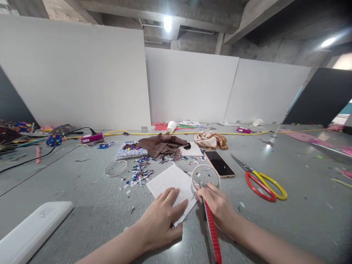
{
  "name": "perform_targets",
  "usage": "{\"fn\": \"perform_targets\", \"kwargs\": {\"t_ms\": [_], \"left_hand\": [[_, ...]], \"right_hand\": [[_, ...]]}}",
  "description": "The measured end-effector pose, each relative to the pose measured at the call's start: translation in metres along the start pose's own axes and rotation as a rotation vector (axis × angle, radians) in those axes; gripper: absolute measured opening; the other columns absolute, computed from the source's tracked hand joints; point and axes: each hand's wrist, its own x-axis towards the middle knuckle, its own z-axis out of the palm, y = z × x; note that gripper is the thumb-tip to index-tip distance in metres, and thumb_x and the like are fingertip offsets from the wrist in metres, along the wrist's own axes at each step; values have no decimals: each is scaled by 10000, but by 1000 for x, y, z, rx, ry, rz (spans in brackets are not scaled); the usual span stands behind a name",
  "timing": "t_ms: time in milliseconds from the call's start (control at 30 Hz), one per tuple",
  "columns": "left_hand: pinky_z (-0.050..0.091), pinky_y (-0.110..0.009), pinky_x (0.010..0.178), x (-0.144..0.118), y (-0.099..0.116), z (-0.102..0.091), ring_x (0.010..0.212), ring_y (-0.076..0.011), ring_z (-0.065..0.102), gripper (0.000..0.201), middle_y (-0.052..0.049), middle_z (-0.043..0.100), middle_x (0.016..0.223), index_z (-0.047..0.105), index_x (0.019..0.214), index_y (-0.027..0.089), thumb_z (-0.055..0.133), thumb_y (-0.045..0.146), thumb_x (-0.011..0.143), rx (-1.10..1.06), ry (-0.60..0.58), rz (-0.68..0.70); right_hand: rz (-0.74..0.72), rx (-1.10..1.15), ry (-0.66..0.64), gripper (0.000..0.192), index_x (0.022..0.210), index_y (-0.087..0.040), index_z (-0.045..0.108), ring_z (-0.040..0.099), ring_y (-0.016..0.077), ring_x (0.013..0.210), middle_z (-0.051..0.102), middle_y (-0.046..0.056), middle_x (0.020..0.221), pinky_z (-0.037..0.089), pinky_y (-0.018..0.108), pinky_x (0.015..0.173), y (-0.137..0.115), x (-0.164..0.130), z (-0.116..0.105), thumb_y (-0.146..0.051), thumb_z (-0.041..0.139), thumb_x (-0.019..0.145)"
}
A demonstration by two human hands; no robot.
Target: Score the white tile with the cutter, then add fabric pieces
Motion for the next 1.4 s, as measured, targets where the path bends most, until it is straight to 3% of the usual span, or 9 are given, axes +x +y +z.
{"fn": "perform_targets", "kwargs": {"t_ms": [267,967,1400], "left_hand": [[381,-450,920,1,0,0,1111,-302,374,532,-106,398,1209,464,1230,231,535,187,705,-11,8,14],[377,-469,901,1,4,0,1100,-308,373,537,-92,413,1217,427,1251,249,513,220,721,3,-6,-6],[385,-482,897,2,3,1,1117,-318,362,569,-103,400,1239,410,1276,252,512,208,718,17,-15,-5]], "right_hand": [[-63,-105,-14,244,770,-164,497,452,178,642,546,59,695,400,282,584,-1,7,-5,-92,300,894],[61,-153,-65,187,777,-177,472,457,209,668,543,62,683,380,298,595,-6,1,-1,-97,325,859],[-36,-298,-54,221,900,-136,509,499,229,725,596,100,757,426,319,624,-6,2,2,-47,315,844]]}}
